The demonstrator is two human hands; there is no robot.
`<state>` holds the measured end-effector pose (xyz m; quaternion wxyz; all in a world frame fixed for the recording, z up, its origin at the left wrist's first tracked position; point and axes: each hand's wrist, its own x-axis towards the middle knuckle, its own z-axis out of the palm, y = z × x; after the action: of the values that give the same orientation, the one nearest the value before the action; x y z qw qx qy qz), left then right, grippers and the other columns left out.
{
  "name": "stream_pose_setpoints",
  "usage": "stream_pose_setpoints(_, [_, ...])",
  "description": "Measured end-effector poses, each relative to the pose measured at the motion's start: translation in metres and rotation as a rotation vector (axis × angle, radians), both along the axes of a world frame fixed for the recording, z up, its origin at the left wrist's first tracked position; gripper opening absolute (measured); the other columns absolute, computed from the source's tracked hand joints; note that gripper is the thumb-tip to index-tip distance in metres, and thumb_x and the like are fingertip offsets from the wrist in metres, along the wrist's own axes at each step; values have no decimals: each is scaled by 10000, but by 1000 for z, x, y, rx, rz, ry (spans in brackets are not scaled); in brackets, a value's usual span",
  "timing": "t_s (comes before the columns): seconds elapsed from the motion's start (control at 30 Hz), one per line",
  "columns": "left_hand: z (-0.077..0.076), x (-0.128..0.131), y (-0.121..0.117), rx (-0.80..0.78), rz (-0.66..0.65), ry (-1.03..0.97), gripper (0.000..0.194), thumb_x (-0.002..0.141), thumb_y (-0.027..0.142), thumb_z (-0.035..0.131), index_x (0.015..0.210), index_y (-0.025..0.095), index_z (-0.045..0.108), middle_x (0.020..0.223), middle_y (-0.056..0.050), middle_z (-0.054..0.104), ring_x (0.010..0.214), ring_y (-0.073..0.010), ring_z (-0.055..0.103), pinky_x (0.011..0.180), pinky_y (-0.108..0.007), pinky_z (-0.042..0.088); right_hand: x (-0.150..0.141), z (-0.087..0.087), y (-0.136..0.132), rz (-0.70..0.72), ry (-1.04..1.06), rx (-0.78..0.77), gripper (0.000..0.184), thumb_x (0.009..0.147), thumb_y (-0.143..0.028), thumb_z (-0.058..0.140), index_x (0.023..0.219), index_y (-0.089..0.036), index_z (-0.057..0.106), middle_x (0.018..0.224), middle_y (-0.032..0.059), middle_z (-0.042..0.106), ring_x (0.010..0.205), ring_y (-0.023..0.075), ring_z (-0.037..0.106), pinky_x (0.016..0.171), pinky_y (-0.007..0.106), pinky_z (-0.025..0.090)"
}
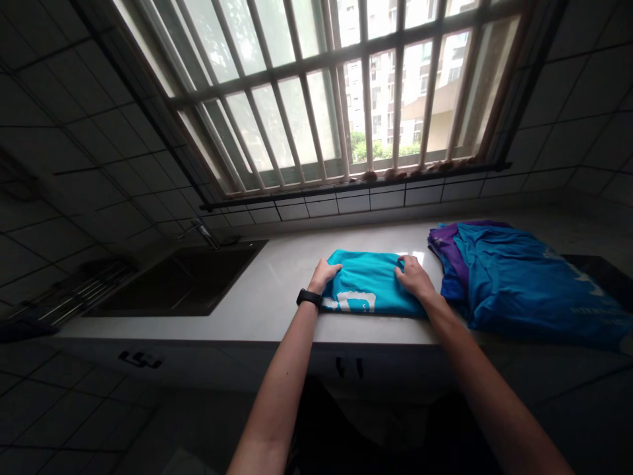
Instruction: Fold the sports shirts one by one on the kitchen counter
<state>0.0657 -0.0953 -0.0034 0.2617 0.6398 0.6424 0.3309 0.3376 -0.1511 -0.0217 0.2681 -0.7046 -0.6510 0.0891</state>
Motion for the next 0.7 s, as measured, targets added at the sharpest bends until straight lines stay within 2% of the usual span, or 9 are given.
stream_pose_setpoints(0.07, [1, -3, -2, -5, 56, -43, 452, 860, 373, 717, 1216, 136, 572, 1185, -171, 733, 1050, -275, 726, 856, -341, 589, 0, 0, 0, 2, 27, 35, 414, 974, -238, 441, 1341, -126, 597, 1348, 183, 633, 1231, 287, 607, 1057, 341, 453])
stream_pose_setpoints(0.17, [7, -24, -8, 56, 280, -44, 524, 894, 290, 655, 1373, 180, 474, 1269, -182, 705, 1131, -284, 712, 918, -378, 583, 0, 1, 0, 25, 42, 48, 413, 958, -226, 443, 1326, -133, 607, 1327, 178, 638, 1239, 285, 605, 1084, 342, 439])
stream_pose_setpoints(0.27, [18, -63, -18, 73, 489, -12, 586, 937, 233, 559, 1478, 151, 348, 1368, -255, 643, 1261, -330, 660, 994, -446, 557, -2, 2, -2, 29, 43, 22, 413, 960, -235, 439, 1318, -113, 604, 1343, 193, 618, 1212, 281, 617, 1075, 333, 442])
stream_pose_setpoints(0.37, [28, -104, -35, -3, 544, 23, 662, 903, 201, 581, 1487, 64, 303, 1352, -344, 619, 1276, -413, 642, 958, -528, 565, -2, 2, -2, 28, 48, 20, 403, 960, -235, 442, 1315, -136, 604, 1344, 183, 617, 1170, 274, 633, 1054, 333, 453])
stream_pose_setpoints(0.47, [31, -130, -56, -122, 544, 39, 749, 825, 205, 683, 1459, 14, 332, 1246, -363, 657, 1063, -457, 728, 746, -534, 610, -2, 0, -1, 54, 55, 34, 384, 959, -225, 440, 1296, -152, 608, 1332, 177, 626, 1183, 271, 626, 1052, 327, 452])
stream_pose_setpoints(0.57, [30, -135, -80, -258, 421, 57, 785, 816, 220, 718, 1489, 63, 346, 1112, -251, 719, 784, -351, 766, 578, -420, 597, -2, -1, 0, 86, 53, 36, 374, 951, -212, 444, 1280, -144, 610, 1332, 184, 629, 1197, 274, 619, 1055, 327, 450])
stream_pose_setpoints(0.63, [32, -132, -94, -332, 264, 96, 746, 836, 186, 691, 1509, 127, 374, 958, -129, 742, 694, -274, 751, 565, -348, 582, -2, -2, 1, 102, 48, 34, 374, 943, -202, 449, 1273, -142, 615, 1322, 189, 635, 1201, 280, 618, 1063, 340, 449])
stream_pose_setpoints(0.7, [36, -128, -104, -331, 148, 176, 675, 840, 180, 689, 1476, 179, 464, 834, -45, 726, 683, -243, 742, 592, -317, 579, -1, -2, 1, 115, 47, 30, 376, 940, -203, 452, 1270, -143, 620, 1313, 192, 641, 1200, 287, 621, 1066, 353, 452])
